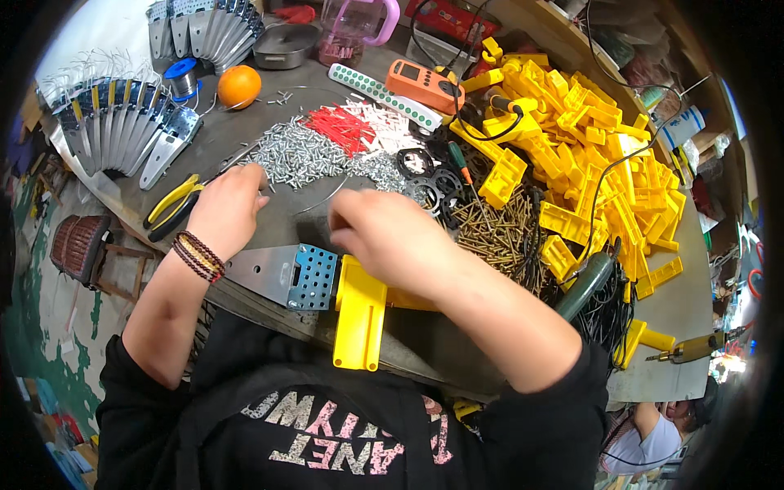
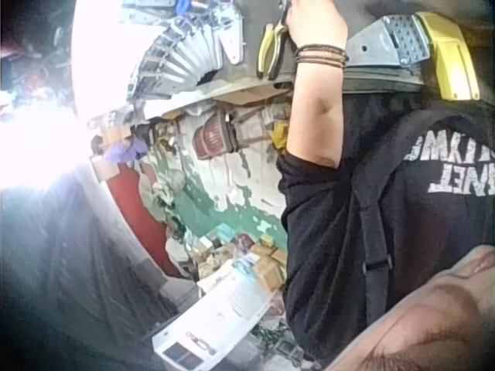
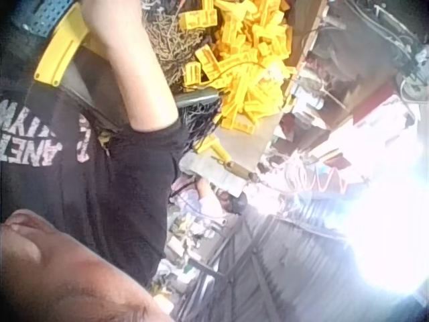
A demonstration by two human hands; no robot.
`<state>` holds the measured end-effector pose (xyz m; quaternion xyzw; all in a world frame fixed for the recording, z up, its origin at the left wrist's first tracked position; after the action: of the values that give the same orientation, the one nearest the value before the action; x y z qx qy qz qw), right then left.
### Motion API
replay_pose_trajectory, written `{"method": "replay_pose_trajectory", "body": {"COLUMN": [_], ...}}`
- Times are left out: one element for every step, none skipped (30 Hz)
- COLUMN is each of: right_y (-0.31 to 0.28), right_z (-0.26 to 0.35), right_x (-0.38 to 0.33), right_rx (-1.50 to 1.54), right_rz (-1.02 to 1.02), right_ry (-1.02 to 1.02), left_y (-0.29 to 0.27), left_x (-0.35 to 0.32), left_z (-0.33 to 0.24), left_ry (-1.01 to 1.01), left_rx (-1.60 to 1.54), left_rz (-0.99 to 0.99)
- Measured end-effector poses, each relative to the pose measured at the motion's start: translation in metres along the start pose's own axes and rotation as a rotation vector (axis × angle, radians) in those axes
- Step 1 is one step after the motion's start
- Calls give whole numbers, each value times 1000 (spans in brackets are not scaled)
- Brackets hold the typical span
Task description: Soldering wires and assembling components into a yellow plastic housing for a device.
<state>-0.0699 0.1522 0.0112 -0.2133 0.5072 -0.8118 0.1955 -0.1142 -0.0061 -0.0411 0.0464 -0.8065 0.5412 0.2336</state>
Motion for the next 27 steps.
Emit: {"method": "replay_pose_trajectory", "body": {"right_y": [-14,-24,-32,-34,-35,-29,-27,-25,-23,-20,-21,-21,-20,-22,-23,-22,-24,-27,-32,-45,-58,-62,-66,-56,-38,-21,-6], "right_z": [11,17,23,28,33,34,34,35,35,35,40,46,46,58,70,77,77,76,75,65,55,33,22,14,12,8,4], "right_x": [-14,-33,-52,-69,-83,-95,-106,-112,-117,-119,-120,-122,-121,-123,-127,-130,-130,-128,-129,-119,-105,-87,-64,-37,-11,12,30], "right_rx": [183,229,269,324,378,407,466,452,439,440,383,326,331,227,122,23,26,-5,-41,-43,-40,-72,-120,-71,-44,-55,-54], "right_rz": [-6,0,-4,-11,-20,26,4,-18,-38,-44,-64,-84,-83,-99,-116,-107,-105,-119,-134,-169,-244,-233,-321,-269,-191,-137,-161], "right_ry": [-6,-48,-83,-70,-61,-19,17,10,1,8,-58,-123,-129,-269,-410,-475,-489,-495,-499,-458,-424,-308,-224,-199,-204,-168,-208], "left_y": [-1,0,1,-1,-4,-7,-6,-8,-10,-9,-11,-10,-9,-11,-10,-11,-12,-14,-16,-21,-28,-38,-50,-76,-82,-85,-92], "left_x": [-3,-5,-3,-2,-2,-5,-5,-5,-4,-4,-3,-1,0,-1,-1,-2,-4,-6,-8,-8,-13,-19,-32,-52,-77,-92,-102], "left_z": [2,1,0,-3,-6,-5,-7,-8,-9,-10,-11,-7,-1,0,0,1,3,3,-1,-6,-15,-31,-55,-86,-108,-122,-133], "left_ry": [0,7,16,69,121,127,144,161,176,210,216,165,104,100,110,116,106,123,142,144,134,137,206,399,563,658,723], "left_rx": [6,9,0,3,8,26,19,-14,-47,-49,-50,-132,-207,-200,-108,-16,-7,30,64,7,-119,-251,-394,-490,-526,-625,-659], "left_rz": [37,69,69,16,-41,-75,-71,-105,-138,-116,-113,-75,-40,-41,-22,-8,-14,-30,-48,-99,-91,-70,-53,-107,-93,-57,-113]}}
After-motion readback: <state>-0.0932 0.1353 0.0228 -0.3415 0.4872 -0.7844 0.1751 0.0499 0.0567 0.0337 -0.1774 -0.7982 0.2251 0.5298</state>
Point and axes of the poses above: each hand's wrist, its own x-axis towards the middle knuckle, its own y-axis out of the palm, z = x × y, the point moved 9 cm from there along x, towards the middle knuckle, and after that the axes turned 9 degrees about -z, right-handed, at the moved point
